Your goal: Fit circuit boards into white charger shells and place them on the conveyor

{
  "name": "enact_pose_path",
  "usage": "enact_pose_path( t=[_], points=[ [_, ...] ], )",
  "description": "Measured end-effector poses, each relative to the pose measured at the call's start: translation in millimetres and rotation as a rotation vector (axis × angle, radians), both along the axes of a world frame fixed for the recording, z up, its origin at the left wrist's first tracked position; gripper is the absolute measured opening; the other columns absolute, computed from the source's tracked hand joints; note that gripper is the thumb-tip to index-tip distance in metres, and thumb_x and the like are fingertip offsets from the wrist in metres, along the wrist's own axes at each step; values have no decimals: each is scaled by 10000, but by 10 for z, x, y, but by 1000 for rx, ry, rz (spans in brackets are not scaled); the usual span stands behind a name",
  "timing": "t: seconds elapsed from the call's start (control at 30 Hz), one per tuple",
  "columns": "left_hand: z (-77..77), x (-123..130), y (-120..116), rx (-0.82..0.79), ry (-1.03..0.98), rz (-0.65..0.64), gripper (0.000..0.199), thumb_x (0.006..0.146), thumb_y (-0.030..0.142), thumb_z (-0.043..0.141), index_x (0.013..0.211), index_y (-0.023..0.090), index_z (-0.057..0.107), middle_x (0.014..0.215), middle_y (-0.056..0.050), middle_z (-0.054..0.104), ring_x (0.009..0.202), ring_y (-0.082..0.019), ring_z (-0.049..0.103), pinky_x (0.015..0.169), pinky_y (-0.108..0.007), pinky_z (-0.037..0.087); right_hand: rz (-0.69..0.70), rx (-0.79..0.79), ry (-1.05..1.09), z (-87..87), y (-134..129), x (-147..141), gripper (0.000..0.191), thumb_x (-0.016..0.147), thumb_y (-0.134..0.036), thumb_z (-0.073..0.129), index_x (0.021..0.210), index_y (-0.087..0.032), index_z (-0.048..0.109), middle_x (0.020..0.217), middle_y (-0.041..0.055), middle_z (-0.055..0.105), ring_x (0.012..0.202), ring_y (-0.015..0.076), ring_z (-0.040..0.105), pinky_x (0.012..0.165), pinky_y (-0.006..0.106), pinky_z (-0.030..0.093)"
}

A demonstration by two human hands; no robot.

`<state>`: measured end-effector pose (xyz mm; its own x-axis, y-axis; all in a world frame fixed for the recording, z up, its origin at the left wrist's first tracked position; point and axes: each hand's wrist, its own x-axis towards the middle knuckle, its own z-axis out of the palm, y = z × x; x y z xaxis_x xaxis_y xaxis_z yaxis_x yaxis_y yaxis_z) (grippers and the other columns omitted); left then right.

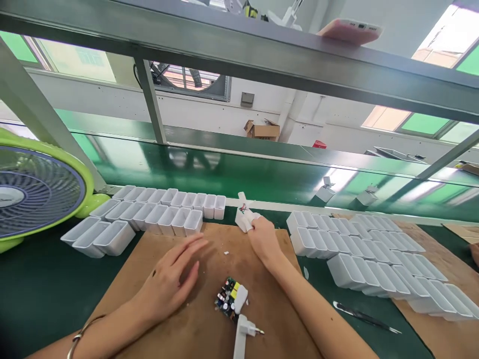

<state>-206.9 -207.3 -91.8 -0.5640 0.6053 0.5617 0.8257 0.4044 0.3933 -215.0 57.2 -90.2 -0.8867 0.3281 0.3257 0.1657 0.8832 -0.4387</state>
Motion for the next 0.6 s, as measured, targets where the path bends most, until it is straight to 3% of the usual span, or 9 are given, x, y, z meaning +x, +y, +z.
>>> enact_pose_path(
  t=[0.07,0.17,0.27,0.33,0.47,0.53,0.6],
  points=[
    [-20,-129,-9,-62,91,122,472,934,132,360,1406,152,355,1422,-118,440,1245,-234,481,1010,-374,450,-83,40,-28,88,151,-277,233,865,-209,592,643,-141,578,711,5,599,700,135,566,730,307,476],
    [-92,-324,-21,-140,174,245,431,952,163,348,1379,134,399,1349,-117,528,1135,-252,556,964,-407,485,-187,59,-43,206,329,-708,197,914,-299,582,828,-125,613,865,26,629,822,151,599,797,346,497],
    [-139,-445,-39,-152,209,233,373,969,155,319,1304,122,480,1210,-120,608,1033,-240,590,908,-399,508,-191,37,-75,307,365,-971,225,927,-333,567,991,-123,611,1001,57,627,897,173,609,824,376,511],
    [-123,-457,-50,-147,212,194,347,978,134,309,1250,119,524,1087,-106,642,968,-219,597,857,-367,518,-141,13,-106,391,300,-985,254,920,-320,575,1083,-126,591,1079,77,615,938,188,609,836,390,515],
    [-24,-334,-50,-85,241,144,271,983,150,379,1155,149,589,929,-69,657,836,-199,565,778,-343,491,84,-47,-191,611,-13,-546,286,885,-237,565,1154,-145,600,1159,115,622,954,194,616,808,326,495],
    [9,-252,-41,-38,243,141,260,965,157,432,1180,176,578,999,-73,647,884,-210,549,813,-361,470,250,-91,-291,700,-211,-118,236,863,-310,578,1049,-203,676,1010,54,689,842,170,640,740,273,489],
    [8,-197,-30,-18,200,164,319,942,183,485,1259,186,520,1144,-92,599,1019,-242,521,899,-401,448,324,-90,-391,741,-384,354,365,775,-457,659,1047,-216,691,932,60,694,797,220,643,712,320,489]
  ],
)
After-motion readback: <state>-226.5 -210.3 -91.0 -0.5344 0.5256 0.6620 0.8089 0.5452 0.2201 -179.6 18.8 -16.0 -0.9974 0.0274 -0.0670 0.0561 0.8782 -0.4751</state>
